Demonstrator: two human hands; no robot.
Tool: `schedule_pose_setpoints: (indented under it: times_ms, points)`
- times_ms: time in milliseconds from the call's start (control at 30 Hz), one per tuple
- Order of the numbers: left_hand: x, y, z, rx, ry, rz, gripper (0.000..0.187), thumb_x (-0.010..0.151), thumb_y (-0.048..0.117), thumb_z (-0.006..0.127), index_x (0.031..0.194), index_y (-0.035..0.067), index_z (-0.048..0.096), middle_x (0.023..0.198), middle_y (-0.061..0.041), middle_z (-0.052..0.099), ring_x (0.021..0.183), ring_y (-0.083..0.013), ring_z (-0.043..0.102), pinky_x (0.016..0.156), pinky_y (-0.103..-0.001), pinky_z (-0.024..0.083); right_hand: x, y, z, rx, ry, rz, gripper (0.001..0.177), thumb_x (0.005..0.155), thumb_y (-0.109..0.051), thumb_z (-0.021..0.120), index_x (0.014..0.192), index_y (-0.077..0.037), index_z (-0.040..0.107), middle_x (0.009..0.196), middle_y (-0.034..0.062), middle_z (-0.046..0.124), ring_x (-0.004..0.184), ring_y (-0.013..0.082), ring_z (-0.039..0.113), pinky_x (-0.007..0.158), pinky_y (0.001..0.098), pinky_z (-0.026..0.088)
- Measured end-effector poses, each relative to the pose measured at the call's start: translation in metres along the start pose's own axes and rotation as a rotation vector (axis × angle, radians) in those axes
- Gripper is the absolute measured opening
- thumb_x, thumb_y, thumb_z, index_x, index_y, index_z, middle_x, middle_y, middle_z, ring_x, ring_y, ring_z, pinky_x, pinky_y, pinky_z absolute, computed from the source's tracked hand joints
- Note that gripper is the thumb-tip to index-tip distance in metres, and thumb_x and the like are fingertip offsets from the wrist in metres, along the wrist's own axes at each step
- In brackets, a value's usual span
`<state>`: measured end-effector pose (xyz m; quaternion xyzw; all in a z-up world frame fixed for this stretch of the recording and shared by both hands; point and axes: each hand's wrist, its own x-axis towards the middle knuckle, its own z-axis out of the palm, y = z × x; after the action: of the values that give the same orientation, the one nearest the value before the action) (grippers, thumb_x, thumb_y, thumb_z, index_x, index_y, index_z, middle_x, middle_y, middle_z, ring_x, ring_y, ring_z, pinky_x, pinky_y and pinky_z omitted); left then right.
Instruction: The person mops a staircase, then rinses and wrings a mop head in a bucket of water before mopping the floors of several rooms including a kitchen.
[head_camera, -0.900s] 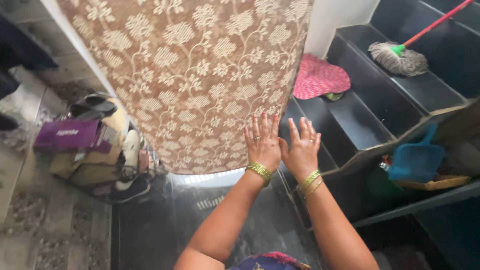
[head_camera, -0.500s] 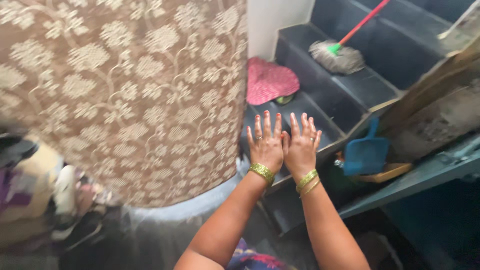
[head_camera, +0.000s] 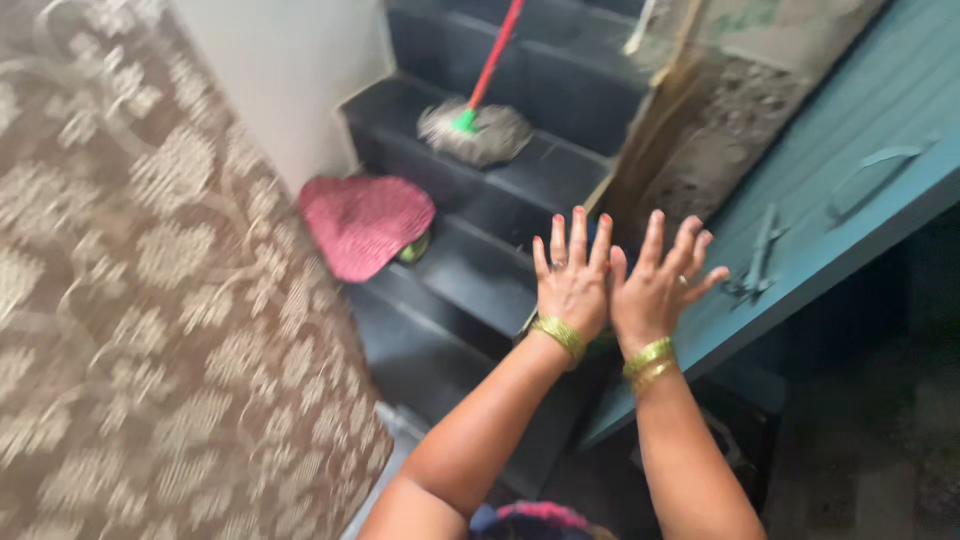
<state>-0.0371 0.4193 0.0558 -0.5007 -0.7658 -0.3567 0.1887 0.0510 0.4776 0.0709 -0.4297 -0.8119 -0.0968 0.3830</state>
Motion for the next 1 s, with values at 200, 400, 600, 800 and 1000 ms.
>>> schedule_pose_setpoints:
  times_ms: [200, 400, 600, 800, 1000]
  points:
    - [0.041, 0.055, 0.024, -0.051, -0.221, 0.293, 0.070, 0.099, 0.031, 0.053, 0.161, 0.040, 0.022, 0.172, -0.013, 0.010, 0.159, -0.0417, 0.008, 0.122, -0.069, 0.011, 0.017, 0.072, 0.008, -0.288, 0.045, 0.217, 0.070, 0.113, -0.034, 0.057, 0.172, -0.011, 0.029, 0.175, 0.0295, 0.007, 0.161, 0.0525, 0.006, 0.122, 0.0736, 0.006]
    - [0.065, 0.111, 0.050, 0.058, -0.289, 0.570, 0.073, 0.099, 0.038, 0.053, 0.162, 0.042, 0.015, 0.173, -0.009, 0.006, 0.159, -0.0413, 0.007, 0.122, -0.069, 0.010, 0.007, 0.110, 0.002, -0.167, 0.015, 0.201, 0.084, 0.097, -0.030, 0.045, 0.162, 0.011, 0.011, 0.169, 0.0332, 0.009, 0.160, 0.0408, 0.002, 0.123, 0.0634, 0.013]
    - [0.055, 0.154, 0.078, -0.056, -0.256, 0.563, 0.070, 0.101, 0.040, 0.052, 0.162, 0.040, 0.018, 0.172, -0.013, 0.013, 0.159, -0.0419, 0.011, 0.122, -0.069, 0.012, -0.009, 0.161, 0.004, -0.568, -0.072, 0.302, 0.080, 0.107, -0.034, 0.042, 0.169, 0.006, 0.013, 0.178, 0.0230, 0.013, 0.166, 0.0320, 0.003, 0.125, 0.0628, 0.007]
    - [0.048, 0.214, 0.107, -0.008, -0.224, 0.626, 0.071, 0.100, 0.037, 0.053, 0.163, 0.042, 0.021, 0.172, -0.013, 0.017, 0.158, -0.0379, 0.015, 0.122, -0.068, 0.016, -0.009, 0.231, -0.027, -1.069, -0.019, 0.296, 0.079, 0.110, -0.045, 0.043, 0.168, 0.003, 0.018, 0.174, 0.0240, 0.013, 0.163, 0.0395, 0.000, 0.113, 0.0744, -0.009]
    - [0.064, 0.242, 0.126, 0.100, -0.378, 0.577, 0.090, 0.093, 0.019, 0.059, 0.166, 0.036, 0.010, 0.172, -0.013, 0.011, 0.158, -0.0383, 0.012, 0.122, -0.066, 0.016, 0.022, 0.273, -0.067, -0.322, 0.067, 0.567, 0.106, 0.097, -0.046, 0.064, 0.164, 0.018, 0.013, 0.172, 0.0389, 0.002, 0.159, 0.0478, -0.009, 0.113, 0.0799, -0.011]
